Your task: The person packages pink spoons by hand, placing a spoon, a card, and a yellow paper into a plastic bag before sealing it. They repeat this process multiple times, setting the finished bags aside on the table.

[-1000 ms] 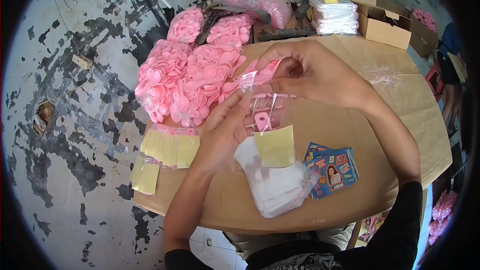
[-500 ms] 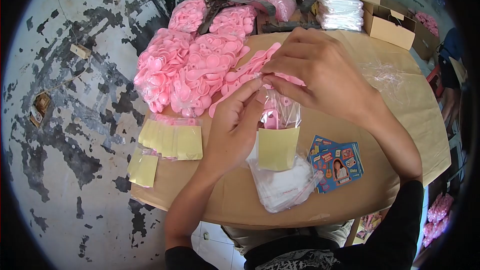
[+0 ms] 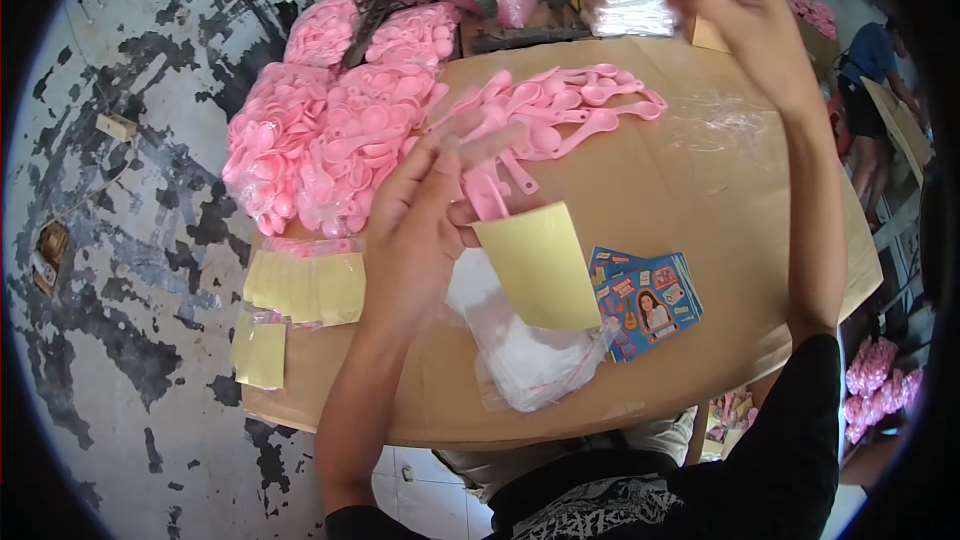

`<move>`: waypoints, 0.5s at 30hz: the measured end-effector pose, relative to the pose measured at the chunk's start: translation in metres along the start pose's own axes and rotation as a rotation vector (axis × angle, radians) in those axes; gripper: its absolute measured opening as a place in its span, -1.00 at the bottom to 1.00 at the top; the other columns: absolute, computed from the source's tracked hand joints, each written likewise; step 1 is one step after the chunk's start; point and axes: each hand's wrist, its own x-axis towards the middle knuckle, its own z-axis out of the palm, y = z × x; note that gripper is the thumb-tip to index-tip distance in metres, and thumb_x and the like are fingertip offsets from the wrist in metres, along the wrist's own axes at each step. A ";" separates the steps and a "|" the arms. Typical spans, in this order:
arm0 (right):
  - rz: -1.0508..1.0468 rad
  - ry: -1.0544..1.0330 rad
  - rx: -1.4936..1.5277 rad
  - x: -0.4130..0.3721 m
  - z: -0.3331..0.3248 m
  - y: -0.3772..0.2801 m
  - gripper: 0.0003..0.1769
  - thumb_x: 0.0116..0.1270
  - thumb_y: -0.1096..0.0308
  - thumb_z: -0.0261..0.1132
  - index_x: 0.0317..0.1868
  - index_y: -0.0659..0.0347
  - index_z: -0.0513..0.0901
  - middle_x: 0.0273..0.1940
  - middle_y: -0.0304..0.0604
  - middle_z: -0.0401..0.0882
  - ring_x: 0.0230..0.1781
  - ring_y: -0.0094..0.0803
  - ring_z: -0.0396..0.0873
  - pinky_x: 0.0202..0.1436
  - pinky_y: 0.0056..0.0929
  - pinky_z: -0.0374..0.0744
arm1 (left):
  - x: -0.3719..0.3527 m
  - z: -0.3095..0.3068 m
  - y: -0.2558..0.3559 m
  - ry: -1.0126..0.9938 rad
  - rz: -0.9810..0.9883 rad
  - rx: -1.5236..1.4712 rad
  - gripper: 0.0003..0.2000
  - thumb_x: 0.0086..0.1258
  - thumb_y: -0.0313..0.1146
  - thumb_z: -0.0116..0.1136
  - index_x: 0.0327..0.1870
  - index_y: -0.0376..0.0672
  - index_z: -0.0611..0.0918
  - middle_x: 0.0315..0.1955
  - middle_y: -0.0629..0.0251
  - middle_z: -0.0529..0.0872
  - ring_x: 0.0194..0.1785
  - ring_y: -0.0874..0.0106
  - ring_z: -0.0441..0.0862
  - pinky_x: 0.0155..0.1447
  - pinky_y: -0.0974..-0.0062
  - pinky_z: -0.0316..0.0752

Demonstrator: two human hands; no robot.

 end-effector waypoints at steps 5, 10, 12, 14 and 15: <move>0.622 -0.463 -0.546 -0.089 -0.052 0.098 -0.69 0.23 0.30 0.37 -0.03 0.21 0.65 -0.12 -0.18 0.63 -0.13 -0.45 0.56 -0.02 -0.46 0.51 | 0.002 -0.007 -0.002 0.030 -0.050 -0.051 -0.60 0.64 -0.26 -0.28 0.33 -0.33 0.33 0.22 0.01 0.55 -0.01 0.24 0.71 -0.02 0.38 0.70; 0.419 -0.034 -0.731 -0.103 -0.055 0.084 -0.70 0.35 0.37 0.22 0.06 0.23 0.64 -0.16 -0.08 0.69 -0.16 -0.42 0.62 0.00 -0.37 0.56 | 0.000 -0.002 -0.010 0.040 -0.069 -0.020 -0.61 0.64 -0.24 -0.24 0.28 -0.33 0.39 0.20 0.03 0.57 0.04 0.30 0.69 0.00 0.39 0.70; 0.413 0.024 -0.459 -0.091 -0.040 0.057 -0.70 0.37 0.36 0.21 0.06 0.24 0.63 -0.20 -0.13 0.69 -0.21 -0.50 0.59 -0.08 -0.44 0.55 | -0.001 0.003 -0.010 0.032 -0.076 -0.034 -0.62 0.63 -0.23 -0.21 0.27 -0.31 0.43 0.18 0.05 0.59 0.03 0.35 0.68 -0.01 0.41 0.70; 0.242 -0.014 -0.090 -0.086 0.004 0.025 -0.71 0.40 0.33 0.22 0.05 0.27 0.62 -0.26 -0.22 0.69 -0.28 -0.59 0.57 -0.20 -0.53 0.54 | -0.002 0.010 -0.009 0.044 -0.078 0.003 -0.61 0.63 -0.21 -0.19 0.26 -0.30 0.44 0.12 0.10 0.62 0.03 0.39 0.68 -0.03 0.44 0.70; 0.211 -0.135 -0.018 -0.084 0.027 0.005 -0.72 0.41 0.33 0.23 0.05 0.29 0.63 -0.27 -0.24 0.69 -0.29 -0.61 0.57 -0.21 -0.56 0.54 | -0.005 0.014 -0.009 0.053 -0.084 0.022 -0.61 0.63 -0.19 -0.18 0.25 -0.30 0.45 0.09 0.13 0.64 0.02 0.40 0.68 -0.03 0.45 0.70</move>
